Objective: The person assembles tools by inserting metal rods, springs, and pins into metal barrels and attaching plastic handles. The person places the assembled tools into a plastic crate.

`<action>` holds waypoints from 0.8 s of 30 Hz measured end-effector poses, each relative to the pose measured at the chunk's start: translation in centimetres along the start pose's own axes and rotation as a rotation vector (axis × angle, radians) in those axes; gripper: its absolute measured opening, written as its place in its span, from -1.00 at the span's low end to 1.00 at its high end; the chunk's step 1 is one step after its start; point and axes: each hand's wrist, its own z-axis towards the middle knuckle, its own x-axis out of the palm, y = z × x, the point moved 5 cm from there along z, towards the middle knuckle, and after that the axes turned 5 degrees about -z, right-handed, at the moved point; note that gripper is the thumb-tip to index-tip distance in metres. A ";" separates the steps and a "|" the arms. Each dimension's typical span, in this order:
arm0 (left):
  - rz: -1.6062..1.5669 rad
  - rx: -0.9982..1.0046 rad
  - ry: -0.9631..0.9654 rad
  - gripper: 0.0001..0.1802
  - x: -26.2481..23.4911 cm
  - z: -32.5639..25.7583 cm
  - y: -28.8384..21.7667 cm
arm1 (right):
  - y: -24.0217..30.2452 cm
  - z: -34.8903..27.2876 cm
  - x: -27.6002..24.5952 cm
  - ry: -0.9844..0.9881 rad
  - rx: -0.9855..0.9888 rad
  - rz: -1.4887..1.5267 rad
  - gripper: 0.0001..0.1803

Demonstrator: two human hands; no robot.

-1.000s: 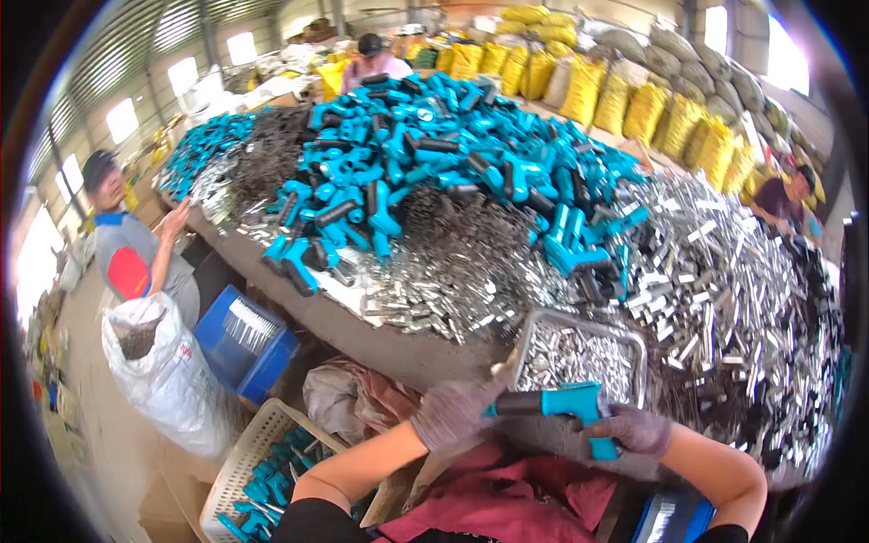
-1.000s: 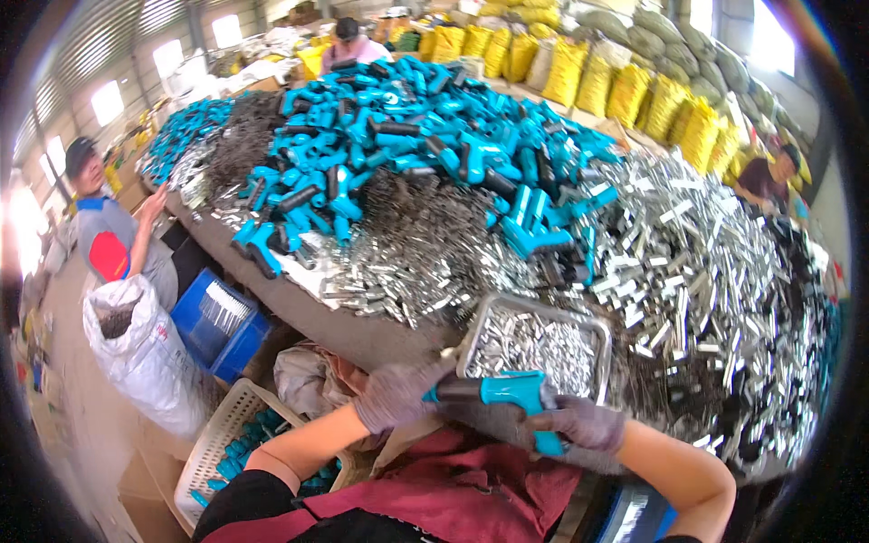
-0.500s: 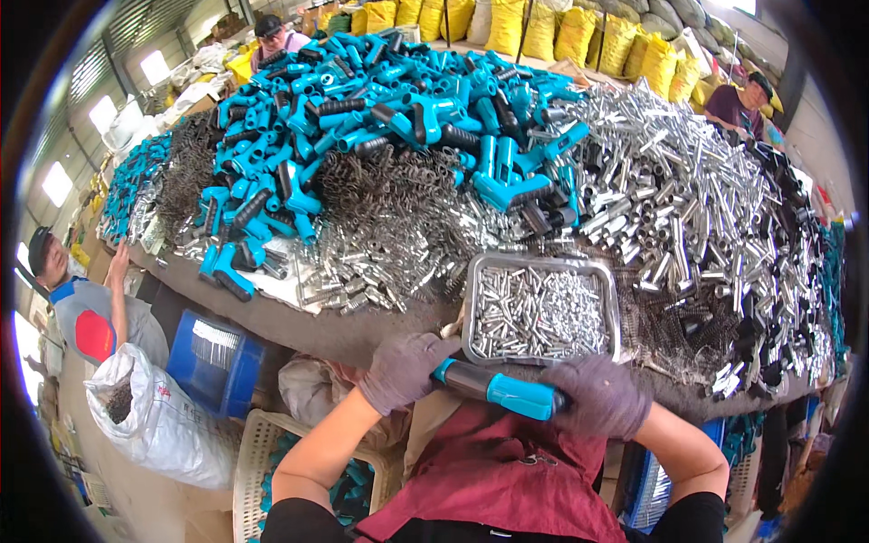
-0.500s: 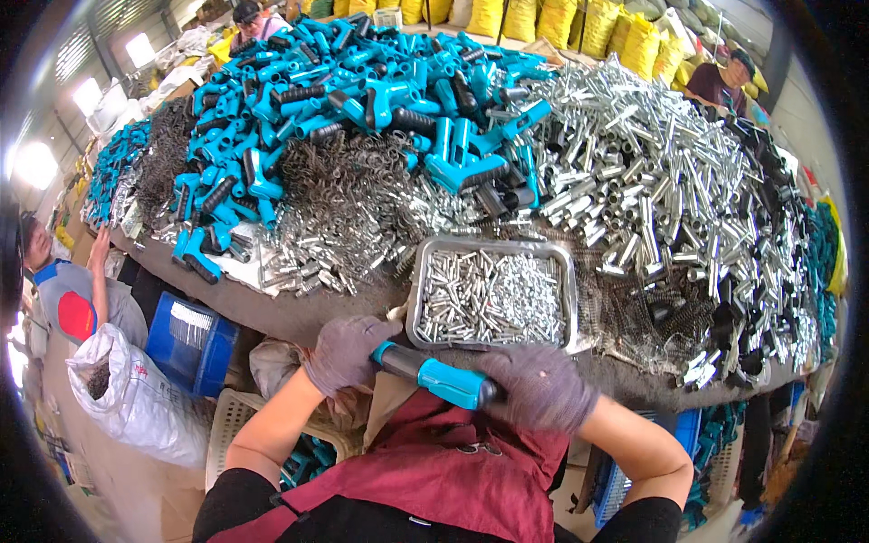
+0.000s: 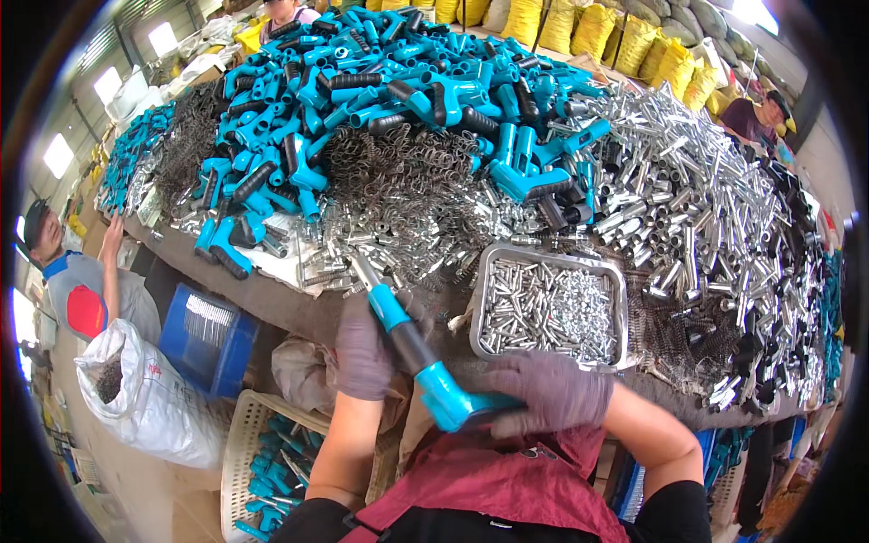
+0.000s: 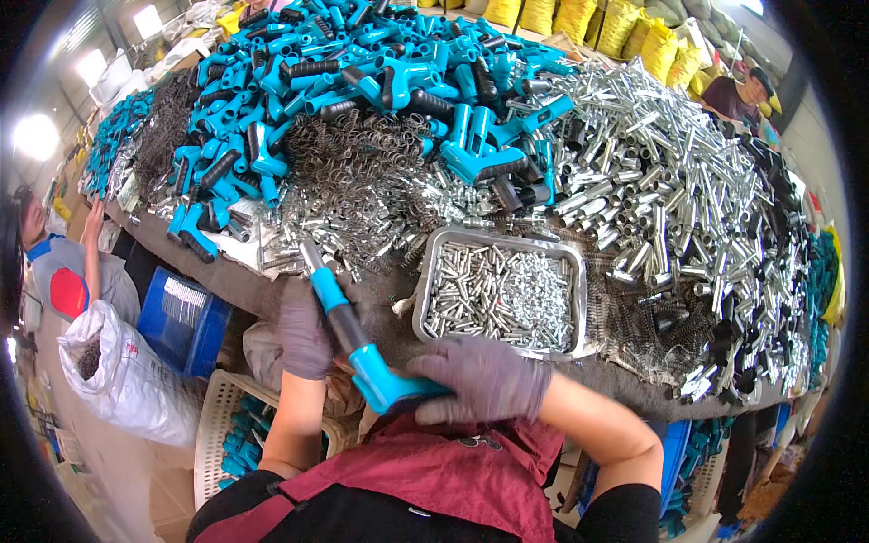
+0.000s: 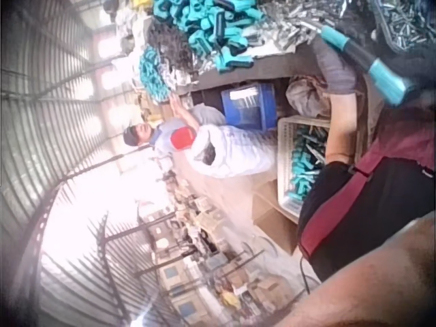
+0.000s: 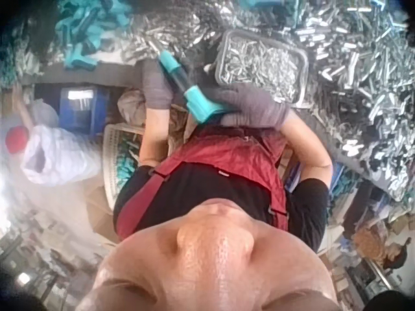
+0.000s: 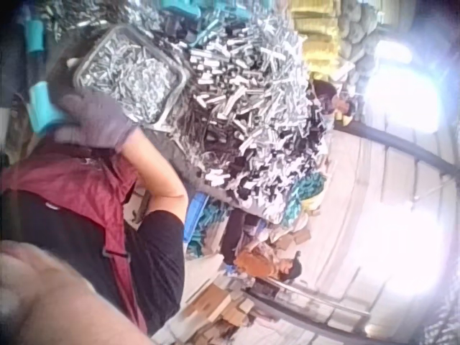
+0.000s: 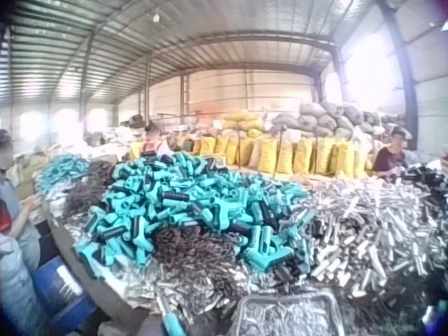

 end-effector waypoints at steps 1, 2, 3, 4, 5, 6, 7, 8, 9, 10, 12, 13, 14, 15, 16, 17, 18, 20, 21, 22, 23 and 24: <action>-0.006 0.009 -0.009 -0.48 -1.0 -0.1 0.1 | -1.2 0.9 0.2 0.073 -0.034 0.015 -0.52; 0.067 0.010 0.061 -0.53 -1.9 0.1 0.4 | -3.5 2.2 -0.8 0.040 0.145 -0.137 -0.56; 0.138 0.013 0.143 -0.57 -2.2 0.1 0.6 | -5.8 3.6 -2.2 -0.001 0.323 -0.302 -0.61; 0.252 0.047 0.172 -0.54 -1.6 -0.7 1.1 | -8.5 5.4 -3.2 -0.068 0.419 -0.445 -0.70; 0.371 0.035 0.265 -0.58 -0.5 -1.6 2.0 | -11.0 6.5 -3.9 -0.141 0.517 -0.593 -0.79; 0.562 -0.066 0.272 -0.60 -0.9 -1.8 3.5 | -13.7 6.9 -3.7 -0.047 0.628 -0.707 -0.82; 0.773 0.100 0.261 -0.64 -4.0 -0.6 5.9 | -16.6 7.7 -4.0 0.030 0.725 -0.824 -0.84; 1.162 0.081 0.384 -0.65 -0.9 -1.6 6.9 | -20.6 6.9 -3.6 -0.018 0.810 -0.856 -0.83; 1.195 0.205 0.519 -0.61 -0.1 -2.3 7.9 | -22.2 6.8 -2.8 -0.074 0.862 -0.874 -0.82; 1.205 0.088 0.579 -0.54 -0.1 -2.7 8.9 | -22.3 7.2 -2.4 -0.011 0.911 -0.892 -0.80; 1.421 0.027 0.586 -0.51 -1.0 -3.4 9.2 | -21.8 8.8 -3.0 0.108 0.990 -0.900 -0.76; 1.426 0.051 0.564 -0.51 -1.5 -3.2 8.9 | -21.2 9.1 -3.2 0.178 1.037 -0.885 -0.74; 1.357 0.026 0.593 -0.51 -1.7 -3.1 8.9 | -21.7 9.5 -3.3 0.181 0.973 -0.874 -0.76; 1.284 -0.009 0.637 -0.51 -1.6 -3.0 9.1 | -22.4 9.3 -3.4 0.188 0.928 -0.863 -0.78; 1.291 0.037 0.674 -0.51 -1.2 -3.1 8.7 | -22.8 9.4 -2.6 0.320 0.917 -0.966 -0.79; 1.291 0.041 0.671 -0.51 -1.1 -3.2 8.5 | -22.8 9.2 -2.0 0.318 0.912 -0.968 -0.79; 1.287 0.047 0.697 -0.50 -0.8 -3.2 8.2 | -22.0 9.8 -1.8 0.271 0.871 -1.002 -0.78; 1.318 0.080 0.691 -0.50 -1.6 -3.3 8.2 | -20.7 10.5 -1.7 0.234 0.842 -0.916 -0.77; 1.319 0.095 0.691 -0.50 -1.3 -3.0 8.0 | -21.1 10.8 -2.2 0.224 0.835 -0.926 -0.77; 1.317 0.086 0.717 -0.48 -1.1 -3.1 8.0 | -21.8 10.4 -2.4 0.188 0.852 -0.851 -0.76; 1.317 0.077 0.742 -0.47 -0.8 -3.2 8.1 | -22.4 10.0 -2.8 0.153 0.866 -0.775 -0.76; 1.322 0.084 0.741 -0.47 -0.7 -3.1 8.3 | -22.3 9.7 -3.5 0.092 0.866 -0.738 -0.72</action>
